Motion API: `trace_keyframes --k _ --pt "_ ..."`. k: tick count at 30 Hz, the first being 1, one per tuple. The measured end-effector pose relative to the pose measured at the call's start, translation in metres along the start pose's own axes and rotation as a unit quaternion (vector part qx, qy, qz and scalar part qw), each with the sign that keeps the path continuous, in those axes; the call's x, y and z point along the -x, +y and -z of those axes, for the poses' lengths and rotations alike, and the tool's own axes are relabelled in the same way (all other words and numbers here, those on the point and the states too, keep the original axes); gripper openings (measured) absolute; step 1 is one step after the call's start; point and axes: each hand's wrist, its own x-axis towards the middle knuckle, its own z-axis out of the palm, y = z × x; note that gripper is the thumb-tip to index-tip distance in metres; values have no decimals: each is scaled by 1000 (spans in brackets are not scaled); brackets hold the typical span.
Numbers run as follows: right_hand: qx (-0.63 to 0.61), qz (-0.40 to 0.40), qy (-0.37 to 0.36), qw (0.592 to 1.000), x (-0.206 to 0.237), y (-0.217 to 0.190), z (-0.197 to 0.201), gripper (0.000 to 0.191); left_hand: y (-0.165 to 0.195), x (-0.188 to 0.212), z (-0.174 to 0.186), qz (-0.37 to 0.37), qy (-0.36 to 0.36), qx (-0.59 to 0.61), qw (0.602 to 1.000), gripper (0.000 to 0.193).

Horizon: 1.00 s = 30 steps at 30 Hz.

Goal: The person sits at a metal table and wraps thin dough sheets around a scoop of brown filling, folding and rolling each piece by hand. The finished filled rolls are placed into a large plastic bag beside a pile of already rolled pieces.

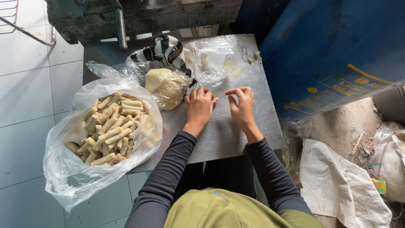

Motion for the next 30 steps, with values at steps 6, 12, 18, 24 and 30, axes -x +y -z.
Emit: trace_keyframes --k 6,12,18,24,30 --pt "-30 -22 31 999 -26 32 17 11 26 36 88 -12 145 73 987 9" --pt "153 11 60 986 -84 68 0 17 18 101 217 83 233 -114 962 13" --pt "214 -20 70 974 -107 78 -20 25 -22 127 259 265 197 -339 881 14" --pt "179 -69 45 980 -119 66 -24 17 -29 124 258 257 198 -315 892 24" --pt "-22 -76 70 994 -128 42 -26 10 5 106 253 184 257 -227 921 25"
